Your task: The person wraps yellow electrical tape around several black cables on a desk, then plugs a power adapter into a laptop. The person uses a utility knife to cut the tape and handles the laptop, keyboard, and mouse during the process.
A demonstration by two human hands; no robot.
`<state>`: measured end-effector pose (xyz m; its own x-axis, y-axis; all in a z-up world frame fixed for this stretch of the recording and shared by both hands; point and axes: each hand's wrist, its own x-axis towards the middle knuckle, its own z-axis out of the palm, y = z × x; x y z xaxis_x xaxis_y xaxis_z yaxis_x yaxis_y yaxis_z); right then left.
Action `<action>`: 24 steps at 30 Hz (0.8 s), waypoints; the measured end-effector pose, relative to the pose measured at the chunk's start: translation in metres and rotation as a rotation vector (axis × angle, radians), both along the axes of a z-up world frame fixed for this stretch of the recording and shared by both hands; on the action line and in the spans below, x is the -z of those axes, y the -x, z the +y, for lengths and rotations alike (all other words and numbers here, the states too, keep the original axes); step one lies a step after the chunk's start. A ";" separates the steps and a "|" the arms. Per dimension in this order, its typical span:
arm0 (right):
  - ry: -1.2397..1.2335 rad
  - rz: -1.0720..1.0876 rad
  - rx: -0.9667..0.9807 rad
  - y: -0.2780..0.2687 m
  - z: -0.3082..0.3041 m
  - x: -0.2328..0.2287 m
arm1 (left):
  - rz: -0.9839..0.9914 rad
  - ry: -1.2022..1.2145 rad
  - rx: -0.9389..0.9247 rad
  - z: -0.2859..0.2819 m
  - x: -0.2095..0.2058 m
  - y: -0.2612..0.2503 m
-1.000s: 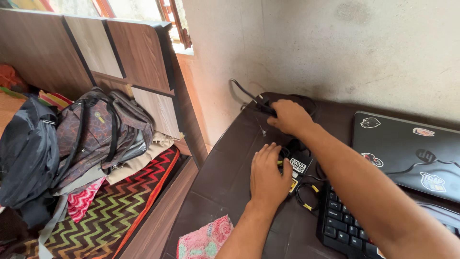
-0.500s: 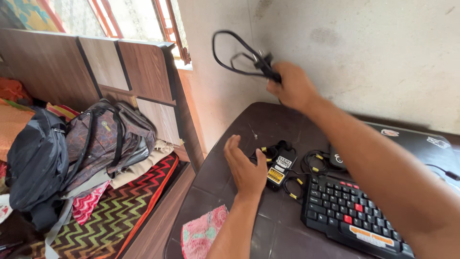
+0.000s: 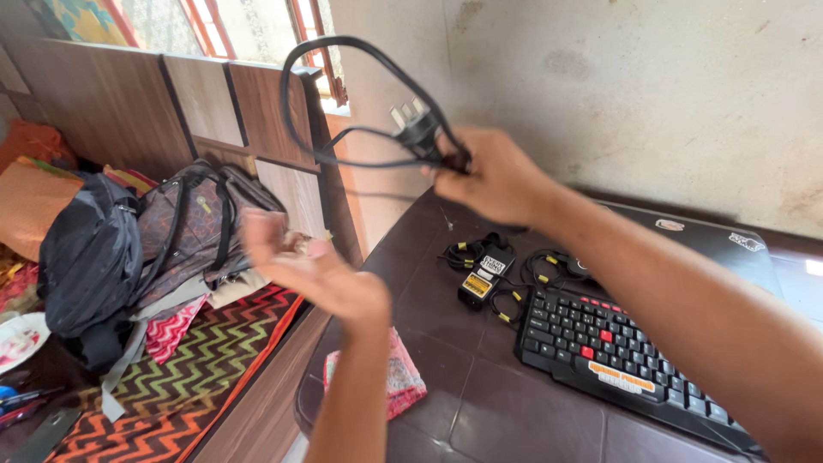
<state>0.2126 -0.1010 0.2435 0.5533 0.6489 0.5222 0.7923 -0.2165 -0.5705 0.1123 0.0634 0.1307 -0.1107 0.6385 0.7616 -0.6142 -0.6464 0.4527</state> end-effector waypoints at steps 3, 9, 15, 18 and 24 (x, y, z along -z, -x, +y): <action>-0.021 0.110 -0.148 0.034 0.003 0.021 | 0.066 -0.125 -0.080 0.003 -0.027 0.053; 0.066 -0.143 -0.170 0.081 0.008 0.070 | 0.337 -0.414 -0.214 -0.007 -0.046 0.103; 0.293 -0.204 -0.061 0.107 0.009 0.124 | 0.682 -0.525 -0.308 -0.009 -0.020 0.116; 0.355 -0.186 -0.046 0.112 0.011 0.149 | 0.917 -0.459 -0.124 0.000 -0.001 0.109; 0.487 -0.255 -0.086 0.125 0.011 0.193 | 1.251 -0.565 -0.211 0.013 0.048 0.104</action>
<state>0.0879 -0.0902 0.0506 0.3826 0.8861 0.2616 0.9188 -0.3353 -0.2083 0.0087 0.0768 0.0830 0.7744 0.2706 0.5719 0.1321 -0.9532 0.2720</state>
